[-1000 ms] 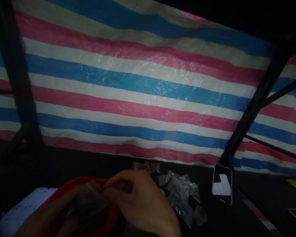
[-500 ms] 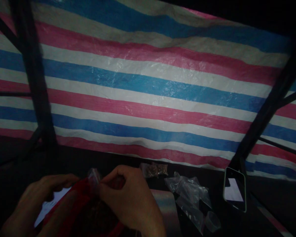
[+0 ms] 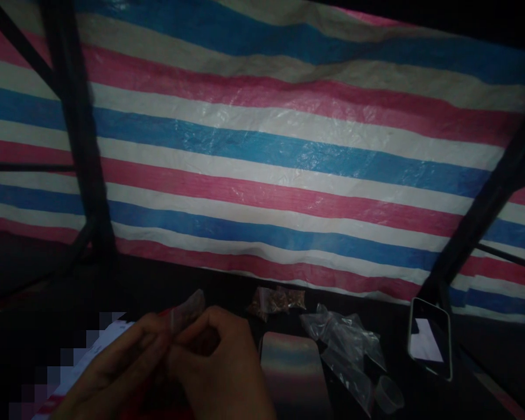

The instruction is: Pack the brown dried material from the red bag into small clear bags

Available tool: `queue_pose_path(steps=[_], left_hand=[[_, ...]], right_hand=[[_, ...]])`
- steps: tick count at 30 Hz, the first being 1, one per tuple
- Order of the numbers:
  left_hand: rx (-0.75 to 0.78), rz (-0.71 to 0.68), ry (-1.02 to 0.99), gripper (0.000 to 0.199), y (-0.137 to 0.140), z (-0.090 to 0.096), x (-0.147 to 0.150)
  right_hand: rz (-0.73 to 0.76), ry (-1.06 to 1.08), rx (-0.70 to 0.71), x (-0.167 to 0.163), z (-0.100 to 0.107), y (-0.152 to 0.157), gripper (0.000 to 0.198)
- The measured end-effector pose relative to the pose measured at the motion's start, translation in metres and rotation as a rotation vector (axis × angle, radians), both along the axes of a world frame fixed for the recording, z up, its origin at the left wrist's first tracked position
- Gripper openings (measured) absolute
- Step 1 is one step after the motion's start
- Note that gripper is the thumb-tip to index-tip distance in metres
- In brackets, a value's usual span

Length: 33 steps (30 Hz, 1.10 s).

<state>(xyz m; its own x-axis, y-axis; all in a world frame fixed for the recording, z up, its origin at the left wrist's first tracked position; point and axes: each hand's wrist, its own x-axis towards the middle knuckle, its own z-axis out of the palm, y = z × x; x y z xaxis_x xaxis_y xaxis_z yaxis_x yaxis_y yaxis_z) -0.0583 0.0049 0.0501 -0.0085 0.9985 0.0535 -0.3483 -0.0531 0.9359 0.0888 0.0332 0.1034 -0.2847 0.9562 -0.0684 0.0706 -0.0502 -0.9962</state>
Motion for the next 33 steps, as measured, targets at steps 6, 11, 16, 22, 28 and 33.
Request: queue_pose_path(steps=[6,11,16,22,28,33], left_hand=[[0.052,0.106,0.19,0.035,0.002,0.002,-0.009],[0.145,0.288,0.556,0.034,0.002,0.0,-0.012],[-0.017,0.278,0.317,0.045,0.005,-0.004,-0.005],[-0.299,0.024,-0.342,0.046,0.014,-0.012,0.0],[-0.149,0.344,-0.085,0.067,0.024,-0.016,-0.005],[0.03,0.419,0.196,0.064,0.026,-0.012,0.004]], right_hand=[[0.084,0.106,0.011,-0.004,-0.008,0.002,0.013],[-0.255,-0.043,0.242,-0.014,-0.012,0.005,0.011],[-0.221,-0.187,0.399,-0.013,-0.021,0.01,0.007],[0.09,-0.228,0.449,-0.001,-0.024,0.008,0.012],[0.057,-0.412,0.513,0.012,-0.032,0.012,0.018],[-0.05,-0.421,0.621,0.025,-0.032,0.018,0.018]])
